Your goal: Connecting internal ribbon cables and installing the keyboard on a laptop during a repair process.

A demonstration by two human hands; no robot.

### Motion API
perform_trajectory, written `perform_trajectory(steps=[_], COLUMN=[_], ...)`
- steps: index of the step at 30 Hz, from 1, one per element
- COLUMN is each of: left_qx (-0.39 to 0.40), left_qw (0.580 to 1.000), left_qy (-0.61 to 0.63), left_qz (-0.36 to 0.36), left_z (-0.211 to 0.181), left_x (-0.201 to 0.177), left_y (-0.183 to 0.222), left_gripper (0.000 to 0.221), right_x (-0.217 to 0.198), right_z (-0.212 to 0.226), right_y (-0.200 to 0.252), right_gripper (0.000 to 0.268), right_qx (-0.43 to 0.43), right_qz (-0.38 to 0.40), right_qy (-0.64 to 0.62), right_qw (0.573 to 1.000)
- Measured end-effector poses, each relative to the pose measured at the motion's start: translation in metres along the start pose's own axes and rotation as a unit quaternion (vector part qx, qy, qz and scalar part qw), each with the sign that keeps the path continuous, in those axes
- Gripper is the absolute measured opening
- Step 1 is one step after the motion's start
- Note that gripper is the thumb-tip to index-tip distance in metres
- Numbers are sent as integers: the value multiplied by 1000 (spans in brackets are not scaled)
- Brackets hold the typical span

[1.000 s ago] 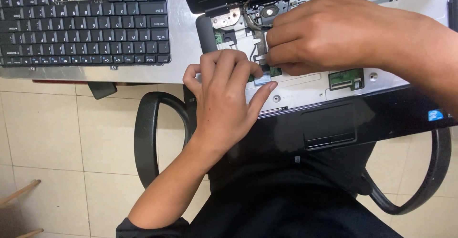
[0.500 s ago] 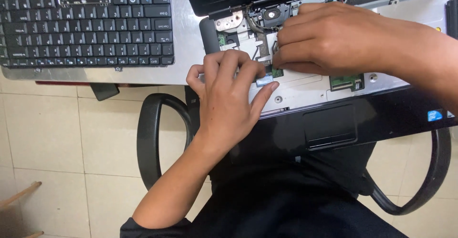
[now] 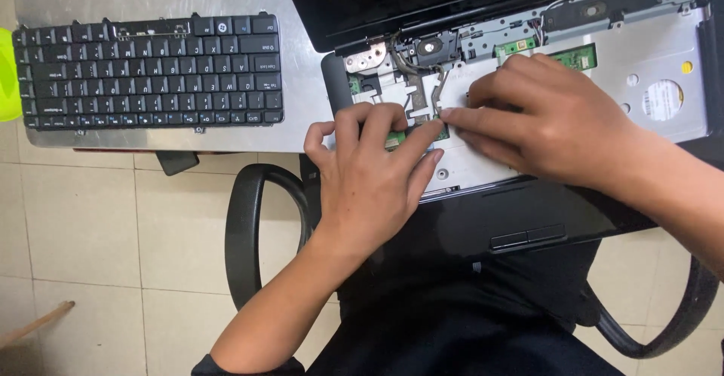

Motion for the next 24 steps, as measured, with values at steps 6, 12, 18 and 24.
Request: perform_trajectory(steps=[6, 12, 18, 24], left_qx=[38, 32, 38, 54], left_qw=[996, 999, 997, 997], left_qy=[-73, -2, -62, -35], left_qz=[-33, 5, 22, 39], left_z=[-2, 1, 1, 7], left_x=[0, -1, -3, -1], left_y=[1, 0, -6, -8], left_gripper=[23, 23, 45, 45], right_x=[0, -6, -2, -5], right_z=[2, -2, -9, -19], right_y=[1, -2, -5, -14], right_gripper=[23, 30, 27, 43], right_qx=[-14, 31, 64, 101], right_qz=[23, 26, 35, 43], right_qy=[109, 42, 64, 8], right_qw=[994, 998, 995, 994])
Point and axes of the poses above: each hand's wrist, its own y-axis away from the middle knuckle, its own x-axis out of the palm, z = x × y, the point moved 2 cm from there along -y, towards the middle knuckle, and after that the axes turned 4 degrees about -y, right-handed, at the moved point
